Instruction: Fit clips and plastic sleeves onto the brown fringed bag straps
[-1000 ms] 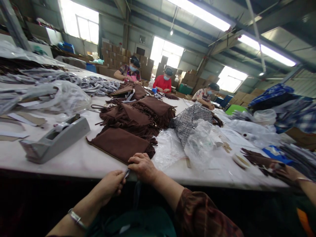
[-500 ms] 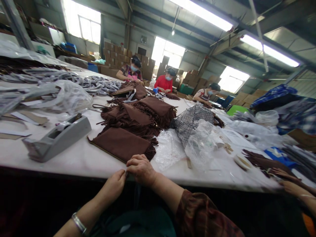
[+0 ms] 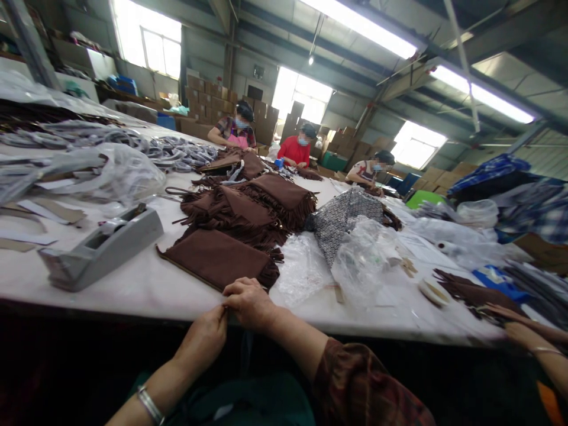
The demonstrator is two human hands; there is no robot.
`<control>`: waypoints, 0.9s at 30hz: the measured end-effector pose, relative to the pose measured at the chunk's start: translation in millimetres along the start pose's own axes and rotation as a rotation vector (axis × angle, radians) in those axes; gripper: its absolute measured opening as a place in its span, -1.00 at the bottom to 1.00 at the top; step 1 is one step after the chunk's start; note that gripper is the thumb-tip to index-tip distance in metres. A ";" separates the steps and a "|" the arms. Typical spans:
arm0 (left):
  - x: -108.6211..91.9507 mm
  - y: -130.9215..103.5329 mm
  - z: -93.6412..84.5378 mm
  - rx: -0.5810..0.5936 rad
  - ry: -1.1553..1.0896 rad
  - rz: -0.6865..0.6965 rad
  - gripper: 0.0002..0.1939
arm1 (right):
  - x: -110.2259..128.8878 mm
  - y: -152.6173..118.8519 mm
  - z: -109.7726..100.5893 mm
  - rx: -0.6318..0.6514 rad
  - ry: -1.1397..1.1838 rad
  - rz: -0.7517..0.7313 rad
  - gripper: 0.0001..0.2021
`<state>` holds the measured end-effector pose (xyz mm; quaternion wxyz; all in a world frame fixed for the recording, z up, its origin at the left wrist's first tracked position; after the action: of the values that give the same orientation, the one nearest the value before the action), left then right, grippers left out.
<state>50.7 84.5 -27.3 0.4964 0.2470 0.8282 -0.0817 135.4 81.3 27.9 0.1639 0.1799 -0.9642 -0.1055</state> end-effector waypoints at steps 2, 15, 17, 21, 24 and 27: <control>-2.1 1.8 -0.5 -0.001 0.047 0.043 -0.74 | -0.2 1.2 1.1 0.004 -0.015 -0.015 -0.92; 20.3 -14.5 23.2 0.013 -0.706 -0.452 -0.40 | 3.8 -7.3 1.4 -0.089 -0.049 -0.148 -0.91; 21.2 -13.6 21.9 -0.010 -0.673 -0.454 -0.45 | 5.0 -9.1 1.4 -0.097 -0.055 -0.166 -0.91; 27.3 -12.8 22.9 -0.053 -0.595 -0.436 -0.51 | 9.9 -19.0 -8.1 -0.131 -0.039 -0.177 -0.93; 31.5 -11.8 25.0 -0.085 -0.545 -0.411 -0.50 | 5.5 -35.1 -36.5 -0.229 0.061 -0.098 -0.89; 33.7 -12.6 23.2 -0.090 -0.469 -0.389 -0.44 | -19.1 -63.0 -82.1 -0.385 0.170 0.035 -0.79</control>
<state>49.7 75.8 -69.3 0.6594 0.0360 0.7256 -0.1933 201.0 19.3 81.9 0.2778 0.1368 -0.9120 -0.2691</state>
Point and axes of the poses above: each hand's wrist, its own y-axis towards the middle knuckle, its own z-axis out of the palm, x = y × z, the point moved 9 cm from there along y, towards the middle knuckle, and after that the axes turned 13 degrees about z, right-handed, at the moved point
